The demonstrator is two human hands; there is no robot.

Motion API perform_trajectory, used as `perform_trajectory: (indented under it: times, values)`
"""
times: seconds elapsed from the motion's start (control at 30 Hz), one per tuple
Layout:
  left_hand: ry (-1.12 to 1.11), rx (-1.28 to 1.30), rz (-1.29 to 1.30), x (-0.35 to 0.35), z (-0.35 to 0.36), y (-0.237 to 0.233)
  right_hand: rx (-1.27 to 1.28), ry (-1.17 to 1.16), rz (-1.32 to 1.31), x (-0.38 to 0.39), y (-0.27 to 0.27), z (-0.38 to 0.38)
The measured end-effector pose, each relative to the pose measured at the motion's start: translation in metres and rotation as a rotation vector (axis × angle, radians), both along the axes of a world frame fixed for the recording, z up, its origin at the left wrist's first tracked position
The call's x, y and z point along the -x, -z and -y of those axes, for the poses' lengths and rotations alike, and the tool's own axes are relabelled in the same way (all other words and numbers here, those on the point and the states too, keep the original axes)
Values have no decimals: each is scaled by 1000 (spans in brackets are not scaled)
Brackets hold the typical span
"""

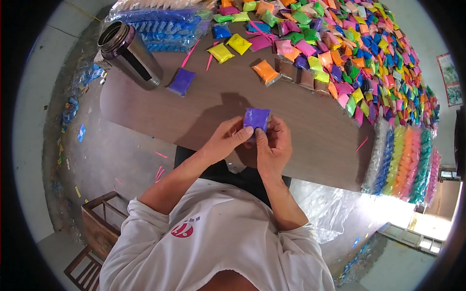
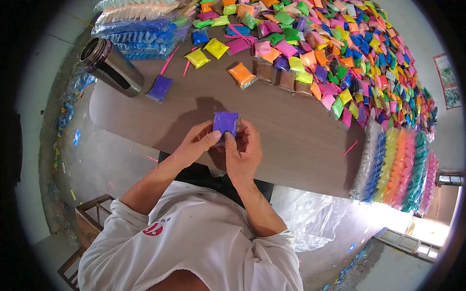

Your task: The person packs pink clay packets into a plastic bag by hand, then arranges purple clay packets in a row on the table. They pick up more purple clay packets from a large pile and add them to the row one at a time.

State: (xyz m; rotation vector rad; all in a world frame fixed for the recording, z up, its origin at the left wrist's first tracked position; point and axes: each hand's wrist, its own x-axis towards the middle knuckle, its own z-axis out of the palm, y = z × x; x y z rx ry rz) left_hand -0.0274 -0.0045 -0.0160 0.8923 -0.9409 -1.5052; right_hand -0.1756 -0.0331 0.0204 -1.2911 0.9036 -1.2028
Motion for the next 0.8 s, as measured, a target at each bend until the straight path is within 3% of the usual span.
perform_trajectory:
  times: [0.17, 0.27, 0.37, 0.67, 0.8]
  values:
    - [-8, 75, 208, 7, -4, -17, -11, -109, 62, 14, 9, 27]
    - [-3, 123, 269, 9, -4, -15, -326, -367, 83, 19, -19, 39]
    - [-14, 124, 320, 8, -6, -8, -364, -461, -75, 19, -21, 46]
    - [-84, 101, 343, 11, -6, -12, -328, -394, 131, 8, -11, 41]
    - [-50, 109, 413, 11, -7, -7, -338, -401, 18, 13, -14, 44]
